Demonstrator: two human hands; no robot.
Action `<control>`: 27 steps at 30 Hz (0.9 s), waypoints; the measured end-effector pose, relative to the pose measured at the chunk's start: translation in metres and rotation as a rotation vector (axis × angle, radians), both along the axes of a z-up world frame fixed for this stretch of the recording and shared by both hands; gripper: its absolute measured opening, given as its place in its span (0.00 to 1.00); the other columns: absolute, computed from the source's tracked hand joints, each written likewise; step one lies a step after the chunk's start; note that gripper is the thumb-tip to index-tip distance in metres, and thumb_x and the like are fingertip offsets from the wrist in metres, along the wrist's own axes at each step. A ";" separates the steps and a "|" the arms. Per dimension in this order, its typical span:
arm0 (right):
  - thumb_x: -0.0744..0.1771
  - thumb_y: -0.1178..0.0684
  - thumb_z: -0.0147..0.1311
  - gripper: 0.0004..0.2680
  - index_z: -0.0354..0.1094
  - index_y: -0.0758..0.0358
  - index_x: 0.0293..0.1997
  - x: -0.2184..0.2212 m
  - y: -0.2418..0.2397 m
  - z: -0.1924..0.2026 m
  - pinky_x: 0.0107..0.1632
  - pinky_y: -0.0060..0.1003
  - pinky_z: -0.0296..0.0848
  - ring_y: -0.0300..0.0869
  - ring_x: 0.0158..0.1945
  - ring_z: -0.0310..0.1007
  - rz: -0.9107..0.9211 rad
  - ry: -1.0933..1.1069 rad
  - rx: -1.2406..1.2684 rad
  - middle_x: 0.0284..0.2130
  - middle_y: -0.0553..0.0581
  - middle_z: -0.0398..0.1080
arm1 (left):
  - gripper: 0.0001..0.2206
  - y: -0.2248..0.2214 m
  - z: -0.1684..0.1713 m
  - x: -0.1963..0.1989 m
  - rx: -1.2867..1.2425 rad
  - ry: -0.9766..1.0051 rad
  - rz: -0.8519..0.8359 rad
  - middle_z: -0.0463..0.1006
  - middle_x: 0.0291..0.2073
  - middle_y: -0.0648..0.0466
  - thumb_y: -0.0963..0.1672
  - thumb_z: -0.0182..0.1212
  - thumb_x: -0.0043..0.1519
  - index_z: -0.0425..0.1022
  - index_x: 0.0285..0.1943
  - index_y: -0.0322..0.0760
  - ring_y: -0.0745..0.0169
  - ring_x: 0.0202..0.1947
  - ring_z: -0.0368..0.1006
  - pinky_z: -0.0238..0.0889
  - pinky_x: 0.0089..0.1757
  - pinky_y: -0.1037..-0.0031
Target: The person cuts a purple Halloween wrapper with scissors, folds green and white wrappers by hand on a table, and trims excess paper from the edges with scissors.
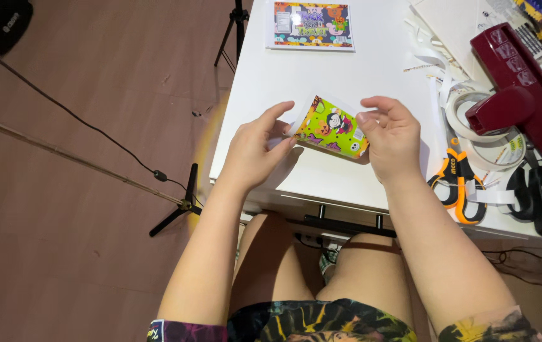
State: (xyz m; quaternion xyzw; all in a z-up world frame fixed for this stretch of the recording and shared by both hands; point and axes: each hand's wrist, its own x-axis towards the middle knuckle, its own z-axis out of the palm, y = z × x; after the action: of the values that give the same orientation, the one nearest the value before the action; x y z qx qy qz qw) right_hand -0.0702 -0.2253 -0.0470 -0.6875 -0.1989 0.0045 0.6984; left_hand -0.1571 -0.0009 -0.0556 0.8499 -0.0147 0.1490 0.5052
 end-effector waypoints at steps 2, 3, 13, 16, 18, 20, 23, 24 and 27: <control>0.68 0.63 0.59 0.06 0.70 0.66 0.49 0.016 -0.005 -0.024 0.41 0.25 0.77 0.31 0.35 0.74 -0.003 -0.050 -0.008 0.32 0.51 0.73 | 0.23 -0.002 -0.009 0.008 0.151 -0.014 0.079 0.85 0.43 0.54 0.44 0.67 0.59 0.72 0.66 0.51 0.50 0.48 0.81 0.72 0.50 0.60; 0.68 0.63 0.59 0.06 0.70 0.66 0.49 0.023 -0.010 -0.033 0.41 0.25 0.77 0.31 0.35 0.74 -0.001 -0.055 -0.010 0.32 0.51 0.73 | 0.23 -0.005 -0.008 0.013 0.148 -0.019 0.081 0.85 0.43 0.54 0.44 0.67 0.59 0.72 0.66 0.51 0.50 0.48 0.81 0.72 0.50 0.60; 0.68 0.63 0.55 0.13 0.57 0.58 0.55 0.025 -0.013 -0.033 0.27 0.24 0.76 0.34 0.29 0.73 0.175 0.154 0.195 0.32 0.52 0.68 | 0.26 -0.091 0.020 0.021 -0.627 -0.022 0.211 0.77 0.48 0.37 0.50 0.60 0.61 0.67 0.66 0.35 0.39 0.47 0.79 0.76 0.46 0.54; 0.66 0.64 0.53 0.15 0.56 0.57 0.55 0.022 -0.012 -0.029 0.31 0.22 0.74 0.33 0.32 0.72 0.163 0.114 0.155 0.34 0.51 0.68 | 0.35 -0.101 0.028 0.013 -0.508 -0.076 0.186 0.74 0.56 0.34 0.49 0.70 0.54 0.62 0.70 0.32 0.31 0.53 0.76 0.74 0.50 0.49; 0.64 0.65 0.52 0.15 0.57 0.60 0.55 0.022 -0.015 -0.028 0.37 0.22 0.75 0.34 0.37 0.73 0.169 0.047 0.127 0.36 0.51 0.70 | 0.32 -0.094 0.027 0.012 -0.381 -0.125 0.191 0.74 0.55 0.35 0.46 0.70 0.56 0.64 0.70 0.32 0.31 0.52 0.77 0.74 0.49 0.49; 0.65 0.50 0.54 0.16 0.56 0.63 0.55 0.019 -0.017 -0.022 0.42 0.38 0.81 0.48 0.43 0.76 0.140 0.061 0.279 0.40 0.61 0.69 | 0.30 -0.081 0.027 0.011 -0.128 -0.195 0.238 0.73 0.51 0.42 0.40 0.70 0.56 0.66 0.70 0.38 0.38 0.50 0.77 0.73 0.49 0.56; 0.63 0.39 0.54 0.23 0.54 0.64 0.57 0.022 -0.024 -0.021 0.52 0.34 0.78 0.44 0.50 0.73 0.029 -0.187 0.289 0.46 0.61 0.66 | 0.37 -0.066 0.053 -0.011 0.152 -0.239 0.162 0.73 0.47 0.36 0.36 0.69 0.55 0.56 0.75 0.31 0.33 0.48 0.76 0.71 0.48 0.52; 0.63 0.39 0.54 0.23 0.54 0.64 0.57 0.015 -0.025 -0.018 0.52 0.34 0.78 0.44 0.50 0.73 0.028 -0.188 0.293 0.46 0.61 0.66 | 0.37 -0.064 0.060 -0.018 0.156 -0.240 0.161 0.73 0.47 0.36 0.36 0.69 0.55 0.56 0.75 0.31 0.33 0.48 0.76 0.71 0.48 0.52; 0.65 0.39 0.54 0.26 0.53 0.71 0.62 -0.010 -0.032 -0.002 0.66 0.42 0.68 0.53 0.64 0.64 -0.057 -0.492 0.175 0.57 0.69 0.60 | 0.38 -0.060 0.079 -0.035 0.150 -0.130 -0.068 0.77 0.52 0.43 0.41 0.65 0.58 0.46 0.76 0.33 0.38 0.45 0.76 0.68 0.42 0.54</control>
State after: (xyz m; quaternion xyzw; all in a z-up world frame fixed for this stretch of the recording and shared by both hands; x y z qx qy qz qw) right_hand -0.0802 -0.2568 -0.0488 -0.6103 -0.3430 -0.1996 0.6857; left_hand -0.1918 -0.0614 0.0237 0.8729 -0.0874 0.1852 0.4428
